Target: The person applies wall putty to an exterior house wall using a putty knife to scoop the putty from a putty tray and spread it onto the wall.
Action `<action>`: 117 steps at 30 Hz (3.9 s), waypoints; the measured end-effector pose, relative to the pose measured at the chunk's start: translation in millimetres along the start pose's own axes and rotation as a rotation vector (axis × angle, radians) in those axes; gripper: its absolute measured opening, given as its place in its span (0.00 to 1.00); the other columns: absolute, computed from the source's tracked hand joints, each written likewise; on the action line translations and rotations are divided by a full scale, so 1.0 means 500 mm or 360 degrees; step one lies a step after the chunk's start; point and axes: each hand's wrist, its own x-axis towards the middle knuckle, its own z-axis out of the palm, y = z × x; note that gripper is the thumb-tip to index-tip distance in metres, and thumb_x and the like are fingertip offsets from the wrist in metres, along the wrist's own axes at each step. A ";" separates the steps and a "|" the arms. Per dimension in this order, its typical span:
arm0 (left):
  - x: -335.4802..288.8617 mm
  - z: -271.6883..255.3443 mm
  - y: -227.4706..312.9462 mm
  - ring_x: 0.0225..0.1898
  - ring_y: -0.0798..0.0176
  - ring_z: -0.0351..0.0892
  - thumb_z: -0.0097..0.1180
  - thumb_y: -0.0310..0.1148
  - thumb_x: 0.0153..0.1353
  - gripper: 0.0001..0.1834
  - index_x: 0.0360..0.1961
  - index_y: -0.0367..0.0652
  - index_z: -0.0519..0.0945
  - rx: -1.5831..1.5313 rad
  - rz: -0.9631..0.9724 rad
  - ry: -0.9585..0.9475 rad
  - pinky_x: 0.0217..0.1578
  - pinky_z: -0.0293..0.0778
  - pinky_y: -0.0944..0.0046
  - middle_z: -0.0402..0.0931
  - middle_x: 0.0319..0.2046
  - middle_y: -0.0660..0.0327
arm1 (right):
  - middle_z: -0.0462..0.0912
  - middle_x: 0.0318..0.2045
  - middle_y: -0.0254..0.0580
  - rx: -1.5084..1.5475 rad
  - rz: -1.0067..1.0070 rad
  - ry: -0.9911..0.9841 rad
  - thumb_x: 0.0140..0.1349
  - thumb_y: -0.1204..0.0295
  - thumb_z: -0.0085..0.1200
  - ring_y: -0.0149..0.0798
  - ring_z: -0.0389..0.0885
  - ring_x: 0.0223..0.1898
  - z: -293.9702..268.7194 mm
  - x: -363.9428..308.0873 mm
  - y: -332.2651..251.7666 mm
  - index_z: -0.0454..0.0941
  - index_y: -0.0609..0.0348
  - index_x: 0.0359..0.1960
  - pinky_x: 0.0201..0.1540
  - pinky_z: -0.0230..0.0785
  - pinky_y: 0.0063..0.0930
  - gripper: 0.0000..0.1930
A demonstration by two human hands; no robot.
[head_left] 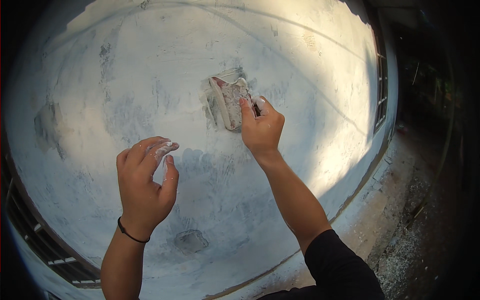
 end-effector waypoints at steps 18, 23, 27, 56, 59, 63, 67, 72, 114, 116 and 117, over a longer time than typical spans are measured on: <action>0.044 0.060 0.036 0.40 0.62 0.77 0.55 0.26 0.51 0.10 0.35 0.43 0.82 -0.0007 0.0096 0.0073 0.45 0.61 0.61 0.79 0.39 0.60 | 0.72 0.12 0.37 -0.0033 0.0535 0.0077 0.58 0.64 0.60 0.26 0.67 0.17 -0.146 0.125 0.146 0.81 0.67 0.27 0.22 0.61 0.26 0.15; 0.022 0.033 0.003 0.41 0.61 0.77 0.55 0.26 0.51 0.10 0.36 0.43 0.82 -0.0006 0.0090 0.0069 0.45 0.61 0.61 0.79 0.39 0.60 | 0.76 0.15 0.41 -0.0377 -0.0064 0.0197 0.58 0.70 0.57 0.35 0.72 0.15 -0.080 0.058 0.060 0.81 0.66 0.29 0.22 0.63 0.28 0.10; 0.000 -0.013 -0.012 0.43 0.60 0.76 0.53 0.24 0.52 0.11 0.37 0.42 0.82 0.0005 0.0063 0.0045 0.47 0.61 0.62 0.79 0.41 0.59 | 0.77 0.19 0.41 -0.0741 -0.0684 0.0165 0.52 0.75 0.59 0.42 0.75 0.21 0.049 -0.021 0.050 0.79 0.63 0.30 0.22 0.68 0.33 0.06; 0.052 0.038 0.081 0.46 0.58 0.76 0.51 0.23 0.54 0.11 0.37 0.41 0.82 -0.0022 0.0009 -0.0042 0.49 0.62 0.62 0.80 0.41 0.58 | 0.77 0.16 0.38 -0.0176 0.0604 0.0052 0.58 0.65 0.62 0.28 0.70 0.18 -0.122 0.112 0.227 0.81 0.71 0.32 0.22 0.63 0.25 0.16; 0.045 0.040 0.072 0.46 0.59 0.76 0.51 0.23 0.54 0.11 0.38 0.42 0.81 0.0019 0.0008 -0.0071 0.49 0.61 0.62 0.80 0.41 0.58 | 0.79 0.18 0.38 0.0173 0.0909 0.0073 0.58 0.64 0.62 0.28 0.71 0.18 -0.140 0.117 0.233 0.81 0.72 0.35 0.21 0.65 0.23 0.17; 0.025 0.033 0.040 0.41 0.60 0.77 0.54 0.25 0.51 0.11 0.37 0.42 0.81 0.0111 0.0052 -0.0043 0.46 0.60 0.60 0.79 0.40 0.59 | 0.75 0.19 0.32 0.0295 0.0687 0.0111 0.60 0.65 0.61 0.25 0.69 0.19 -0.173 0.119 0.190 0.79 0.75 0.34 0.20 0.66 0.21 0.18; 0.001 0.012 0.008 0.42 0.60 0.77 0.54 0.25 0.51 0.11 0.37 0.42 0.81 0.0122 0.0000 -0.0055 0.47 0.61 0.61 0.79 0.40 0.59 | 0.79 0.18 0.42 -0.0377 -0.0023 0.0132 0.58 0.70 0.58 0.37 0.74 0.17 -0.124 0.072 0.083 0.79 0.66 0.27 0.22 0.64 0.28 0.09; -0.027 -0.033 -0.017 0.46 0.59 0.74 0.51 0.23 0.55 0.11 0.38 0.41 0.81 0.0125 -0.0046 -0.0085 0.49 0.62 0.63 0.79 0.42 0.58 | 0.76 0.17 0.41 -0.0788 -0.0567 0.0056 0.53 0.75 0.57 0.44 0.75 0.19 0.059 -0.022 0.038 0.76 0.61 0.23 0.23 0.66 0.35 0.04; 0.017 -0.009 0.054 0.45 0.59 0.76 0.51 0.22 0.53 0.11 0.36 0.42 0.82 -0.0034 0.0000 -0.0014 0.49 0.61 0.63 0.80 0.40 0.58 | 0.77 0.19 0.38 -0.0895 -0.0662 0.0137 0.50 0.75 0.58 0.38 0.76 0.19 0.045 -0.017 0.047 0.78 0.61 0.30 0.22 0.70 0.29 0.05; 0.004 -0.019 0.045 0.46 0.59 0.76 0.51 0.22 0.53 0.11 0.36 0.41 0.82 -0.0030 -0.0022 -0.0025 0.49 0.61 0.63 0.80 0.40 0.58 | 0.76 0.19 0.37 -0.0885 -0.0696 0.0093 0.49 0.76 0.57 0.36 0.75 0.20 0.111 -0.057 0.032 0.77 0.61 0.29 0.22 0.70 0.27 0.05; -0.003 -0.020 0.034 0.43 0.60 0.77 0.53 0.23 0.52 0.11 0.36 0.42 0.82 -0.0018 0.0013 -0.0002 0.47 0.61 0.62 0.80 0.40 0.59 | 0.76 0.19 0.37 -0.0868 -0.0717 0.0036 0.49 0.76 0.57 0.36 0.76 0.21 0.134 -0.077 0.020 0.77 0.61 0.29 0.22 0.70 0.26 0.05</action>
